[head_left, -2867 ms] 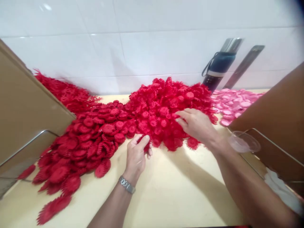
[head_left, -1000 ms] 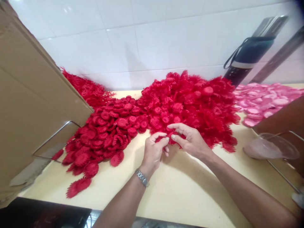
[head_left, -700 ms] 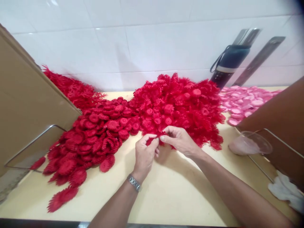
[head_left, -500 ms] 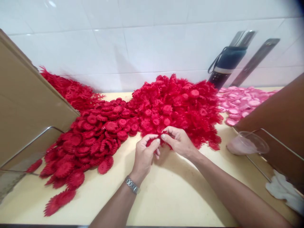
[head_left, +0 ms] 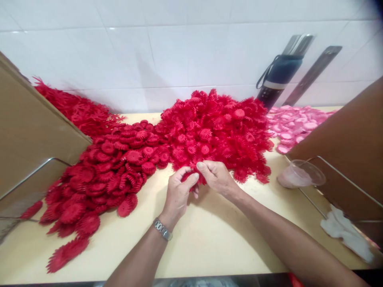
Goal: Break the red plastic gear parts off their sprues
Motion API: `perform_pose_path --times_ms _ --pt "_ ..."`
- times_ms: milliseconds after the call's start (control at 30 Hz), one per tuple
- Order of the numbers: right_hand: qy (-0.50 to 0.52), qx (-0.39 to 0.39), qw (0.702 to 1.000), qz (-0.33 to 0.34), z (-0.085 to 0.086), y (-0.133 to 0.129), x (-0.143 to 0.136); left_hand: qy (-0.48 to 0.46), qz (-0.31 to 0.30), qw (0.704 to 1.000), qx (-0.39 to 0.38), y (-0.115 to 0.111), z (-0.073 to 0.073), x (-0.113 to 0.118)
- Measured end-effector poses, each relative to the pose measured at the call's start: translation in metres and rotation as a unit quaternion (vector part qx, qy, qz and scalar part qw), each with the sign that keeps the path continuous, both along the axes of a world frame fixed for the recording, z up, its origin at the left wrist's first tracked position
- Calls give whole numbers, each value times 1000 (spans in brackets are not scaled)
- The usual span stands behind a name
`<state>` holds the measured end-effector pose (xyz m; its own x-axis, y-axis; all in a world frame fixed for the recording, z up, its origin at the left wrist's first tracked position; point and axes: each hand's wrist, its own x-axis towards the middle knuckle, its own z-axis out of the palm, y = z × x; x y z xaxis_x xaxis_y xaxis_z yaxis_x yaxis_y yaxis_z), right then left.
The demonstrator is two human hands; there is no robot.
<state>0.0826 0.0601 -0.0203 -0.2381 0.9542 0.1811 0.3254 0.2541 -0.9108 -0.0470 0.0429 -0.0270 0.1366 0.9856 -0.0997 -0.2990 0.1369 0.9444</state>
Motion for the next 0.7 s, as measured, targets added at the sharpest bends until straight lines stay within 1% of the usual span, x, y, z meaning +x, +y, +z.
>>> perform_pose_path --times_ms 67,200,267,333,433,567,633,700 --pt "-12 13 1000 2 1 -1 0 6 15 1000 2 1 0 0" --pt "-41 84 995 -45 5 0 2 2 16 1000 -1 2 1 -1" --pt "-29 118 991 -51 6 2 3 1 16 1000 -6 2 2 -1" --pt "-9 131 990 -41 6 2 2 3 22 1000 -11 1 4 -2" --pt "10 119 992 -36 6 2 1 7 29 999 -16 1 7 -3" --pt "11 75 996 -46 6 1 1 17 31 999 -11 2 9 -5" --pt "-18 39 999 -19 9 2 3 30 45 999 -7 3 8 -6" --pt "-51 5 999 19 14 2 7 60 81 995 7 4 6 -6"
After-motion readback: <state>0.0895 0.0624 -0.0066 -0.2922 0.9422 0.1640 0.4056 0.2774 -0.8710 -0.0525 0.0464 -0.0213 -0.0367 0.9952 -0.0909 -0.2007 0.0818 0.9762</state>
